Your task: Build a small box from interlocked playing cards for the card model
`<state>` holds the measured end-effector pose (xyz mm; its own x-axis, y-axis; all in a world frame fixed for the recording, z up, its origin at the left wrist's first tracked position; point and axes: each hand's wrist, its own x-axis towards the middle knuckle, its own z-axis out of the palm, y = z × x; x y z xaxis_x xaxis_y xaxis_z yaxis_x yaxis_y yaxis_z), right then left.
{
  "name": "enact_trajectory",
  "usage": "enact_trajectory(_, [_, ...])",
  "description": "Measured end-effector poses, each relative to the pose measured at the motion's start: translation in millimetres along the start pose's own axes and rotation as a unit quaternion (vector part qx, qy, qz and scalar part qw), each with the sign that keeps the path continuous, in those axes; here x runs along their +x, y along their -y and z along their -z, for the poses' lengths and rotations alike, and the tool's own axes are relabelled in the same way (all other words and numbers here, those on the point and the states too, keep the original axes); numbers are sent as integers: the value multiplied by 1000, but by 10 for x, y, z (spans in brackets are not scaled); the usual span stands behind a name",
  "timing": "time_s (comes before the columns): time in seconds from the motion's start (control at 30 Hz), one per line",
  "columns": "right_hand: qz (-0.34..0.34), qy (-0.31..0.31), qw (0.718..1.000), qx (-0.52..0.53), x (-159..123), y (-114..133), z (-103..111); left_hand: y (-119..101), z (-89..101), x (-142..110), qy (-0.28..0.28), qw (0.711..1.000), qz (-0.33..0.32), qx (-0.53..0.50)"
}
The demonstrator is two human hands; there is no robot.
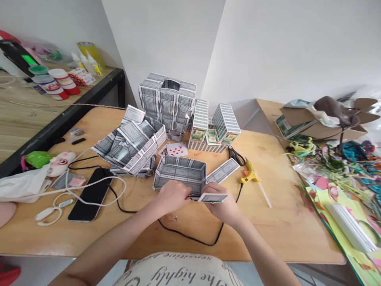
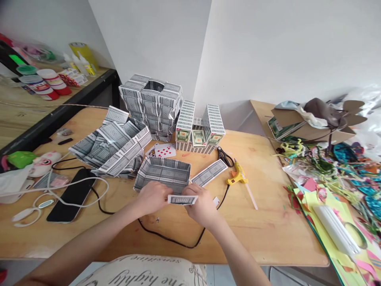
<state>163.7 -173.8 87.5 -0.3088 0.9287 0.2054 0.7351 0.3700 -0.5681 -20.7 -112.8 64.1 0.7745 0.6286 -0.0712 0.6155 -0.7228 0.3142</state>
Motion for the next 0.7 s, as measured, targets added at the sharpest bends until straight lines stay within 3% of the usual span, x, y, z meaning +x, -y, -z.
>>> enact_trajectory(0.23, [71, 13, 997, -12, -116, -38, -58, 5, 53, 11, 13, 1000, -11, 11])
enact_trajectory(0.43, [62, 10, 998, -15, -112, -18, -50, 2, 45, 11, 10, 1000, -2, 7])
enact_trajectory(0.63, [31, 53, 997, -45, -54, 53, -14, 11, 38, 10, 11, 1000, -7, -8])
enact_trajectory(0.7, [11, 37, 998, -51, -43, 62, -30, 13, 35, 2, 8, 1000, -10, -6])
